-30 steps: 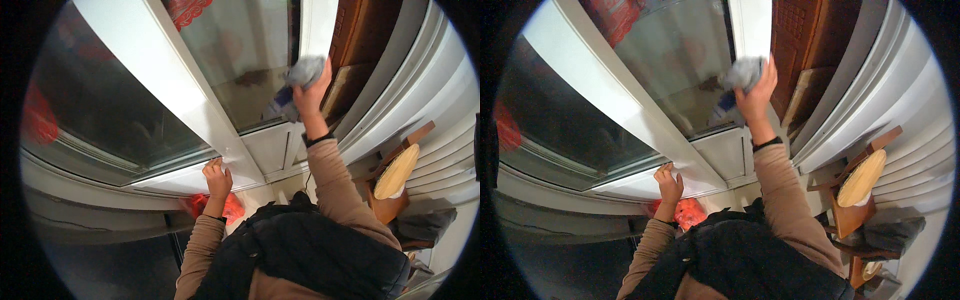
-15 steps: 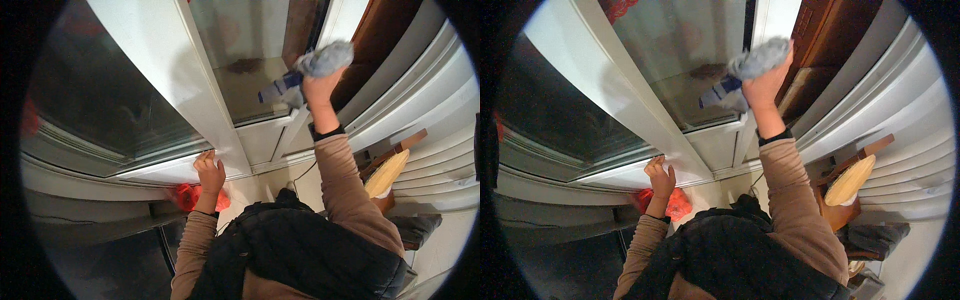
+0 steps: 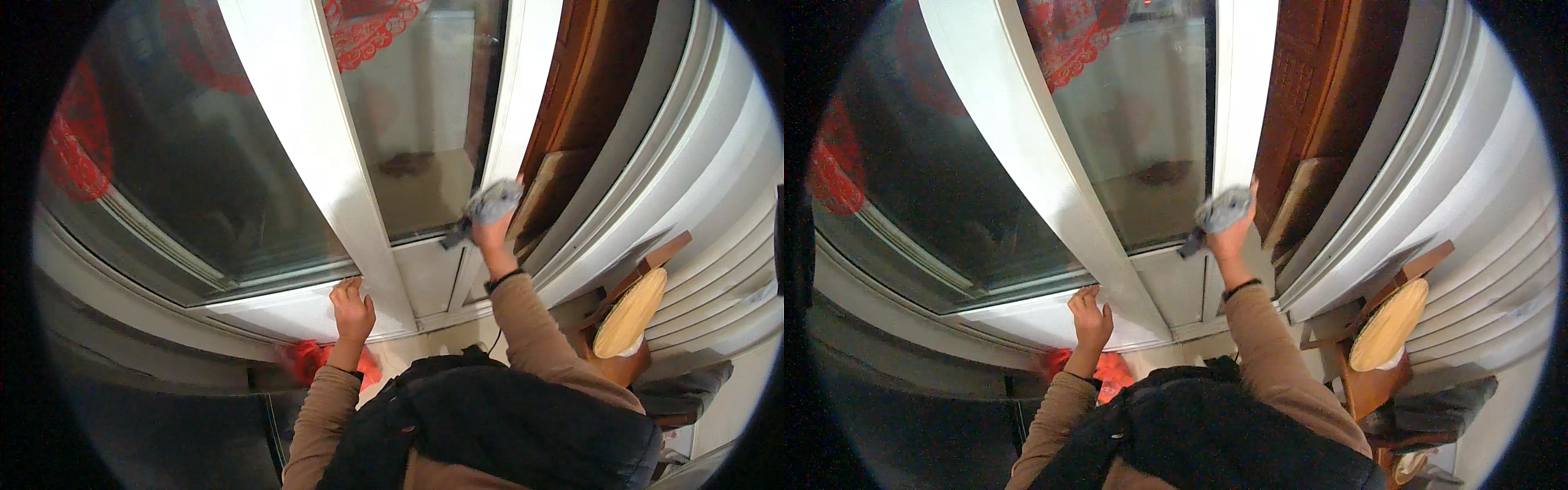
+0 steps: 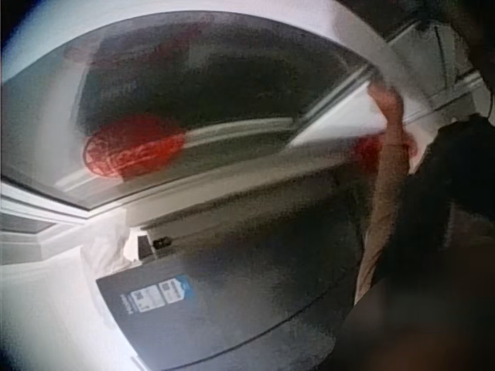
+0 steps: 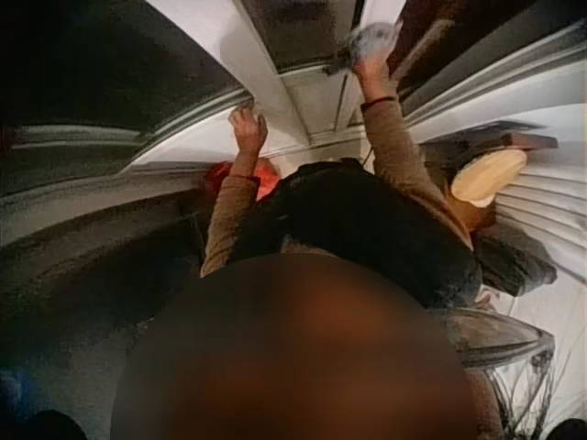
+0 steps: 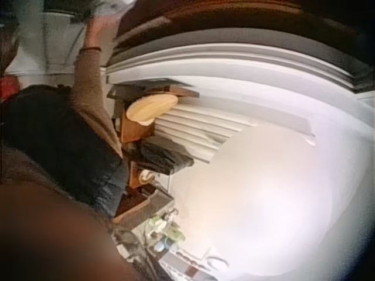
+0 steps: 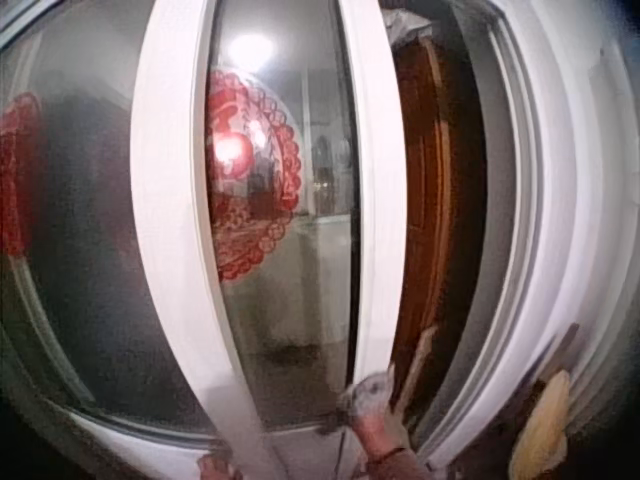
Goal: The person wipes the white window frame and glass with a cloth, moving along the vertical and horizontal edges and across the glass surface. The person uses both hands to hold the frame and wipe different sections, including the lower panel and the area near a red plastic bag on the floor.
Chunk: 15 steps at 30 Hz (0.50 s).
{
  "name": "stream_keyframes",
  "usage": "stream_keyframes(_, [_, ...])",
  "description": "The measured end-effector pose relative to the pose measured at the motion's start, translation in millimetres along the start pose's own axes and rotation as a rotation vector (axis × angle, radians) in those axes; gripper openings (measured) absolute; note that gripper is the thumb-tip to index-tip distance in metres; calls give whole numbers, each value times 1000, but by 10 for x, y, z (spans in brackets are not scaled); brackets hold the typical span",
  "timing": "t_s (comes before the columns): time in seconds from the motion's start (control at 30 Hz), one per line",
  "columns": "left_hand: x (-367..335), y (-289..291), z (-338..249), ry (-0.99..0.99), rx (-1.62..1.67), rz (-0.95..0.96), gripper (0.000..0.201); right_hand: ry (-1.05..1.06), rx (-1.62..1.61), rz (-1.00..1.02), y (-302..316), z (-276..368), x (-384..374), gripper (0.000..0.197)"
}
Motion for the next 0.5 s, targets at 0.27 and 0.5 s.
stream_keyframes(0.27, [29, -60, 9, 35, -65, -2, 51, -122, -141, -82, 464, 591, -1846, 71])
stream_keyframes(0.5, [29, -103, -30, 45, -111, -41, 52, 135, -369, -149, 401, 563, -1529, 67])
Point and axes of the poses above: each hand's wrist, its own x-axis away from the middle knuckle, its own y-axis out of the back of the hand, z = x × y, the point moved 6 cm from there along -x, towards the middle knuckle, and after that the axes turned 5 degrees about x, right-handed, at the moved point
